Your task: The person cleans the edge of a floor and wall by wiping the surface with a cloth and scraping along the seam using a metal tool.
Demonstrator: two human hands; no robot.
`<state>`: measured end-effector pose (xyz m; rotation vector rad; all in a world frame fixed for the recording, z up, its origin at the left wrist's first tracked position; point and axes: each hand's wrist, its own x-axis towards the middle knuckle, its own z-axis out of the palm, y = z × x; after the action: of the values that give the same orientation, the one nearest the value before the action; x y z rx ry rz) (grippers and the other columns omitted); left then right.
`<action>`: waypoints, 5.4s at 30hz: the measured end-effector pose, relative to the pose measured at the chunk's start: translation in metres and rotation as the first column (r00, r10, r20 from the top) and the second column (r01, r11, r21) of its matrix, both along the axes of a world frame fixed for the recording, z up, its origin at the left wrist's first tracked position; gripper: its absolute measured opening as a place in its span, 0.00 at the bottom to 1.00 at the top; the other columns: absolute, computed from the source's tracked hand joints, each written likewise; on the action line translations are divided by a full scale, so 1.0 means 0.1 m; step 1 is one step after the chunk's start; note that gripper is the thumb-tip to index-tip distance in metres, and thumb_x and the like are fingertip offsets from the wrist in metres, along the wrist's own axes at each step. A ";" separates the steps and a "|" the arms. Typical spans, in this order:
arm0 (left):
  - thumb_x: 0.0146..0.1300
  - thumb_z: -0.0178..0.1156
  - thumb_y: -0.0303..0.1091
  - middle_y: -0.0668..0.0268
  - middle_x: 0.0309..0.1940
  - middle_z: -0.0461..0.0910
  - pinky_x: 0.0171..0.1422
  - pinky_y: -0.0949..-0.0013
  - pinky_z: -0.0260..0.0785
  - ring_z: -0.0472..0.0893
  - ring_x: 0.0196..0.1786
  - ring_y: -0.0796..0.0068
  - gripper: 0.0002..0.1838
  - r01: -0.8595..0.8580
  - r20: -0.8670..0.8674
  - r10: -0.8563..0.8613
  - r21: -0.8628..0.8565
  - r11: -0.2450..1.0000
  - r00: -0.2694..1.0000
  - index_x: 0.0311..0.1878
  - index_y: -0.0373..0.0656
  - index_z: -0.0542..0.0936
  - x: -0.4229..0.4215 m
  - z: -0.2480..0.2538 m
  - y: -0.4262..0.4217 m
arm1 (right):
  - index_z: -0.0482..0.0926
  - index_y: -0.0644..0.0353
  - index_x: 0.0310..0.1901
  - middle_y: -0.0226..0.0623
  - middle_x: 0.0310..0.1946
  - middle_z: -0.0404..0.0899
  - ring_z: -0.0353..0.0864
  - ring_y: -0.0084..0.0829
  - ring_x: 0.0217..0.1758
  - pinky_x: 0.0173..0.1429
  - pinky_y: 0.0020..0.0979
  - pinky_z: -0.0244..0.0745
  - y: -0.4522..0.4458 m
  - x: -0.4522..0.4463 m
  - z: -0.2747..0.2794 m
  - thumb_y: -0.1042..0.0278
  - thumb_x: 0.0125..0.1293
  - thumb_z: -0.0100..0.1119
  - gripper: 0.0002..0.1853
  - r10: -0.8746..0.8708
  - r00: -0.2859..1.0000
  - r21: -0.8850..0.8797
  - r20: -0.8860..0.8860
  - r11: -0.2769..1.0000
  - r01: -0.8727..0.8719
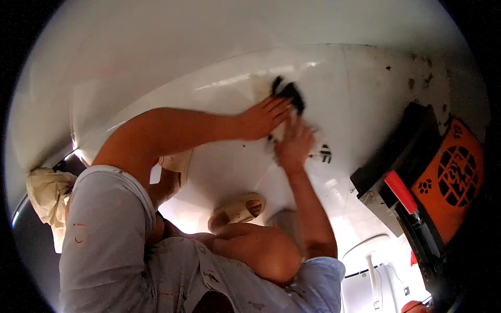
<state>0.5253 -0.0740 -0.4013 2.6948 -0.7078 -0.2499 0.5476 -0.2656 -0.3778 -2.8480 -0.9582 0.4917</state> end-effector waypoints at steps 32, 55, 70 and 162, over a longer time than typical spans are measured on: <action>0.57 0.68 0.37 0.31 0.77 0.47 0.82 0.37 0.37 0.46 0.80 0.32 0.48 -0.991 0.109 0.986 -0.028 0.133 0.129 0.79 0.38 0.56 -0.49 -0.03 0.18 | 0.79 0.27 0.65 0.36 0.78 0.61 0.47 0.55 0.84 0.75 0.78 0.38 1.36 0.27 -0.07 0.53 0.53 0.75 0.33 0.163 0.983 0.332 0.080 0.926 -0.180; 0.68 0.58 0.38 0.31 0.72 0.59 0.78 0.40 0.52 0.63 0.73 0.35 0.43 -0.502 -0.100 0.499 -0.001 0.865 0.861 0.82 0.41 0.52 2.40 -0.08 -0.90 | 0.72 0.20 0.69 0.43 0.80 0.55 0.62 0.49 0.79 0.74 0.46 0.70 -0.11 3.14 0.06 0.77 0.64 0.67 0.38 -0.389 0.911 -0.039 0.138 0.917 0.397; 0.68 0.61 0.37 0.34 0.72 0.59 0.80 0.41 0.52 0.62 0.74 0.35 0.42 -0.322 -0.121 0.311 -0.083 0.943 0.943 0.81 0.45 0.53 0.57 0.05 -1.15 | 0.79 0.41 0.60 0.45 0.72 0.65 0.65 0.58 0.74 0.72 0.57 0.68 -0.83 1.49 0.05 0.74 0.61 0.64 0.25 -0.122 0.964 0.067 0.234 0.992 0.110; 0.73 0.55 0.44 0.52 0.84 0.43 0.86 0.53 0.48 0.50 0.83 0.48 0.38 0.055 -0.040 -0.057 -0.050 0.997 0.998 0.81 0.41 0.56 2.19 -0.23 -0.91 | 0.53 0.63 0.79 0.76 0.75 0.49 0.49 0.72 0.79 0.80 0.63 0.51 -0.57 2.93 -0.42 0.49 0.69 0.61 0.45 -0.447 0.841 0.025 0.303 0.887 0.462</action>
<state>0.7447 -0.1646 -0.4240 2.6183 -0.7680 -0.2971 0.8410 -0.3221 -0.4202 -3.1033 -0.2602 0.0279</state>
